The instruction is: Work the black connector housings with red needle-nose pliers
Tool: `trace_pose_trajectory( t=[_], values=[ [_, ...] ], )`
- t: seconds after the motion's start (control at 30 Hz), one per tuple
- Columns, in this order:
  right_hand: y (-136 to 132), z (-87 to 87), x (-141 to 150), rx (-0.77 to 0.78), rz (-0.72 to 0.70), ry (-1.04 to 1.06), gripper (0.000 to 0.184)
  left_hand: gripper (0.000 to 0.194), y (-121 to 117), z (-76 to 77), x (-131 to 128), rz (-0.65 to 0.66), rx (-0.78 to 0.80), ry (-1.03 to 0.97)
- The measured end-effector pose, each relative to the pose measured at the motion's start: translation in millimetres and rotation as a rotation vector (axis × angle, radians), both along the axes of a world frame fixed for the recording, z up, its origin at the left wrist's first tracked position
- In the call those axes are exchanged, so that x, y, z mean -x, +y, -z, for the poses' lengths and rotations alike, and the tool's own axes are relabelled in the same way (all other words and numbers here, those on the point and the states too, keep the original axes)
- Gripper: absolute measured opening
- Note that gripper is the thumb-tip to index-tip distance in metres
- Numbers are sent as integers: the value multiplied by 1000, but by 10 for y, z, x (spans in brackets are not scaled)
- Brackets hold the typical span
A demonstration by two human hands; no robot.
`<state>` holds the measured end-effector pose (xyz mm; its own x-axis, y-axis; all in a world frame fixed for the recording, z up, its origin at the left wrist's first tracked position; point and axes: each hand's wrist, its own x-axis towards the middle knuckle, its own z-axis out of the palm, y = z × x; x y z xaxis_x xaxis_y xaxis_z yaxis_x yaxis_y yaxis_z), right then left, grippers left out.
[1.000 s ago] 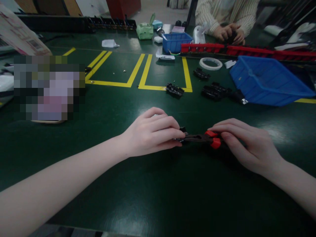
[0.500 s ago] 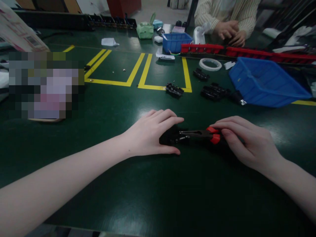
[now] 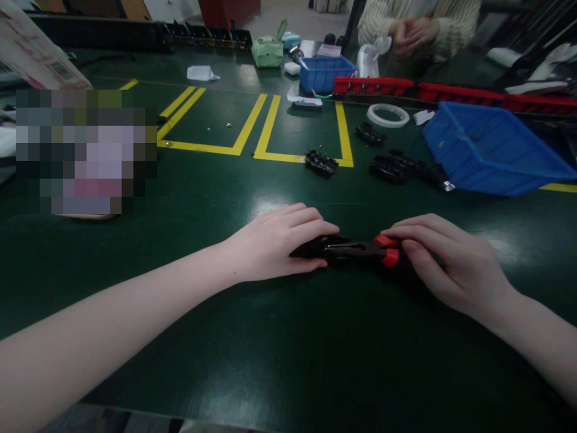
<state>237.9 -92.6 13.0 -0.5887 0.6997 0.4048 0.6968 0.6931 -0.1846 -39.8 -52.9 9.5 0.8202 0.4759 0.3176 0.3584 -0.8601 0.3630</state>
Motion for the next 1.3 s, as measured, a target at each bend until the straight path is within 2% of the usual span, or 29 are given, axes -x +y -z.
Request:
trace_pose_trajectory(
  t=[0.27,0.93,1.3],
  values=[
    [-8,-20,-12,-24,29,3,18,30,-5,11,22,15,-51,-55],
    [-34,-5,-50,6,58,21,18,31,13,13,27,45,-20,-53],
    [-10,-12,-31,-22,39,-13,17,35,8,21,42,39,-88,-3]
  ],
)
